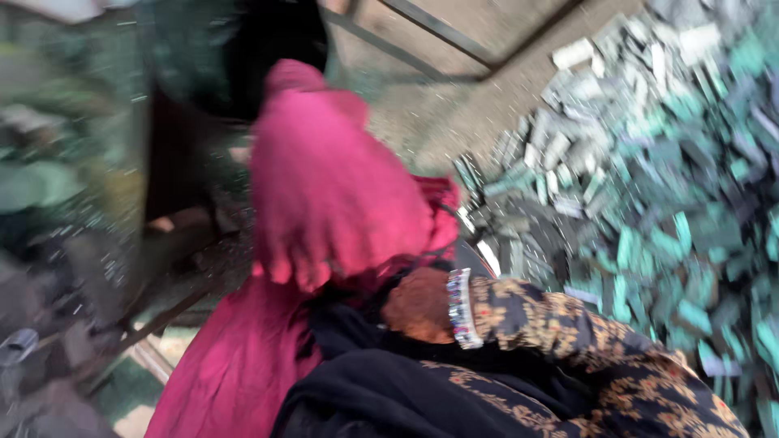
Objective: The person repeatedly picks up small metal pieces from a tray, places them into a press machine, and operates the lever to process them. The processed pieces are then placed back into the tray. This cycle continues throughout the video.
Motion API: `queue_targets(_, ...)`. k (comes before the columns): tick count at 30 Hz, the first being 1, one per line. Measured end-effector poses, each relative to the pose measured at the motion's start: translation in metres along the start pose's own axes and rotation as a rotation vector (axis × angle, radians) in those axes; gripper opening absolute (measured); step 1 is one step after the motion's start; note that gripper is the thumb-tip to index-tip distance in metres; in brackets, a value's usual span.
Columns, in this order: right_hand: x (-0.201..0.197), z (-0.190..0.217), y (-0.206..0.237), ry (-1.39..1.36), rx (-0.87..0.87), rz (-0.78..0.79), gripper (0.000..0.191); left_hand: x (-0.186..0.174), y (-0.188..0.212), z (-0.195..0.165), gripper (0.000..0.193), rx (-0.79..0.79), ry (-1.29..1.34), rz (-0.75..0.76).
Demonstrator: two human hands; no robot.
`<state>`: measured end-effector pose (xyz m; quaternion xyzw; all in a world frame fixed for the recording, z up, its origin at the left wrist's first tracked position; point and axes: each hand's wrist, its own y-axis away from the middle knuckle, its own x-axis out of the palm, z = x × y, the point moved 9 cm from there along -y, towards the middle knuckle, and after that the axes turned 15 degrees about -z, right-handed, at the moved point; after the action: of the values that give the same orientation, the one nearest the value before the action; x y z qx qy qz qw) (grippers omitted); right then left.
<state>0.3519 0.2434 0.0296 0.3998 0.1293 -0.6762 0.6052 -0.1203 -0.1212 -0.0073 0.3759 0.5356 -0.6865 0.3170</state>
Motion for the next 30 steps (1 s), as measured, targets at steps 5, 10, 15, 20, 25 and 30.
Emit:
queue_targets(5,-0.085,0.019,-0.042,0.242,-0.068,-0.057,0.025,-0.029,0.016,0.083,0.020,-0.049,-0.007,-0.065)
queue_targets(10,-0.140,0.102,-0.120,0.346,-0.349,-0.504,0.035,-0.029,0.029,0.098,0.018,-0.066,-0.027,-0.140)
queue_targets(15,-0.113,0.186,-0.191,0.371,-0.481,-0.633,0.039,-0.050,0.019,0.118,0.025,-0.386,-0.100,-0.013)
queue_targets(20,-0.065,0.270,-0.262,0.772,-0.741,-0.716,0.039,-0.053,-0.016,0.046,0.039,-0.694,0.996,0.099)
queue_targets(25,-0.006,0.217,-0.337,0.716,-0.407,-0.293,0.029,-0.063,-0.072,-0.103,0.047,-0.325,0.684,-0.108)
queue_targets(30,0.008,0.170,-0.327,0.835,-0.527,-0.462,0.030,-0.081,-0.060,-0.167,0.046,-0.172,0.471,-0.098)
